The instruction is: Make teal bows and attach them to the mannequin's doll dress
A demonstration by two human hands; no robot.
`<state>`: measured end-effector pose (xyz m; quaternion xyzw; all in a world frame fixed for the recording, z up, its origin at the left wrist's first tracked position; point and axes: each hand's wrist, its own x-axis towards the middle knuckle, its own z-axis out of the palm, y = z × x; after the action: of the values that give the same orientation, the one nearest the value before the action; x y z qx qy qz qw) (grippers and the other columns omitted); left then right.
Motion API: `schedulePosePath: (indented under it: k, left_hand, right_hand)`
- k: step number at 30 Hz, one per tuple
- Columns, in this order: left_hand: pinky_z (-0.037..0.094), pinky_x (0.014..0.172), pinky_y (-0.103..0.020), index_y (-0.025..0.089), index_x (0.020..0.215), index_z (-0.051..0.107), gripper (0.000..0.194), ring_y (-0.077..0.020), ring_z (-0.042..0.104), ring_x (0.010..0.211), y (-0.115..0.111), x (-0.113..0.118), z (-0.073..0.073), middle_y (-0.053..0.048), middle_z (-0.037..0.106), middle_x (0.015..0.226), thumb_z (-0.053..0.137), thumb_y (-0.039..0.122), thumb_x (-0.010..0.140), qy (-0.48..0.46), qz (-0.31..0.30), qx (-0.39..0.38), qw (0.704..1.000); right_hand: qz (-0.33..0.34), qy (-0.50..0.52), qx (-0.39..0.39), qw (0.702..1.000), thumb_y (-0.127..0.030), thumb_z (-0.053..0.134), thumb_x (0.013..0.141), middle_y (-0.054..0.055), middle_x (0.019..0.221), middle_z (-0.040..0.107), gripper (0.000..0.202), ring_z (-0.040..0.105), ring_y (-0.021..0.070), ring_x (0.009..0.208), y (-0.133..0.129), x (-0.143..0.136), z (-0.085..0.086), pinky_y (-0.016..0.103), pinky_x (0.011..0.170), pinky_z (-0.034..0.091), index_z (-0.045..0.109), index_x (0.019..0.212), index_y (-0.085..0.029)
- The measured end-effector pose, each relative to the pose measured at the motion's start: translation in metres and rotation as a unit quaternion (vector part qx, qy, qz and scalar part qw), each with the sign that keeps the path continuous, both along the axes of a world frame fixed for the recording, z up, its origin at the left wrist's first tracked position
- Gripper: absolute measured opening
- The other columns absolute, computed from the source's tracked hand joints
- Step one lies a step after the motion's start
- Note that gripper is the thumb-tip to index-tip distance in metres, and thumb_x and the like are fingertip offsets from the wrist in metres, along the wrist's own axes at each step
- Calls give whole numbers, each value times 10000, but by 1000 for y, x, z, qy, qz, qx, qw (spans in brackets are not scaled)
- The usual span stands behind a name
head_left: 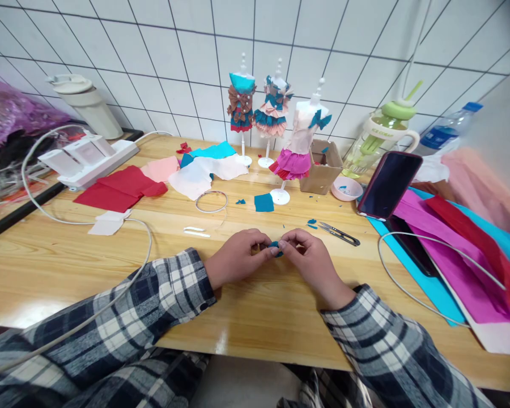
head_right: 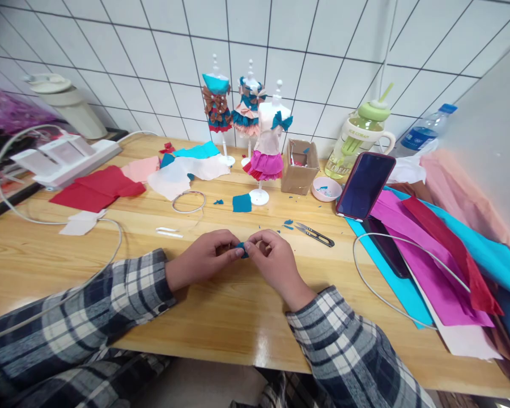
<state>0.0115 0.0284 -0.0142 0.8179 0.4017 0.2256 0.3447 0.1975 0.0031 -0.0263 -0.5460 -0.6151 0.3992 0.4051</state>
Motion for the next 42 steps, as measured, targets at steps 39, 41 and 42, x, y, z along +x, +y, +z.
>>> schedulePosePath:
  k: [39, 41, 42]
  left_hand:
    - [325, 1005, -457, 157, 1123, 600, 395, -274, 573, 1054, 128, 65, -17, -122, 669, 1058, 565, 427, 837, 2, 235, 129, 963]
    - [226, 1062, -486, 180, 1055, 637, 335, -263, 582, 1039, 133, 69, -20, -97, 694, 1004, 535, 432, 858, 19, 212, 127, 969]
    - [181, 1082, -486, 190, 1028, 649, 311, -253, 583, 1039, 134, 70, -21, -85, 701, 992, 515, 423, 872, 26, 200, 127, 971]
  right_hand:
    - [-32, 236, 135, 962, -345, 769, 658, 14, 729, 647, 266, 572, 118, 600, 100, 36, 111, 193, 420, 428, 636, 819, -180]
    - [-30, 210, 170, 962, -321, 755, 672, 17, 757, 662, 237, 609, 131, 669, 110, 36, 109, 226, 538, 485, 624, 811, -181]
    - [-33, 201, 181, 962, -312, 751, 676, 14, 763, 668, 241, 623, 137, 700, 114, 36, 107, 242, 596, 498, 611, 828, -185]
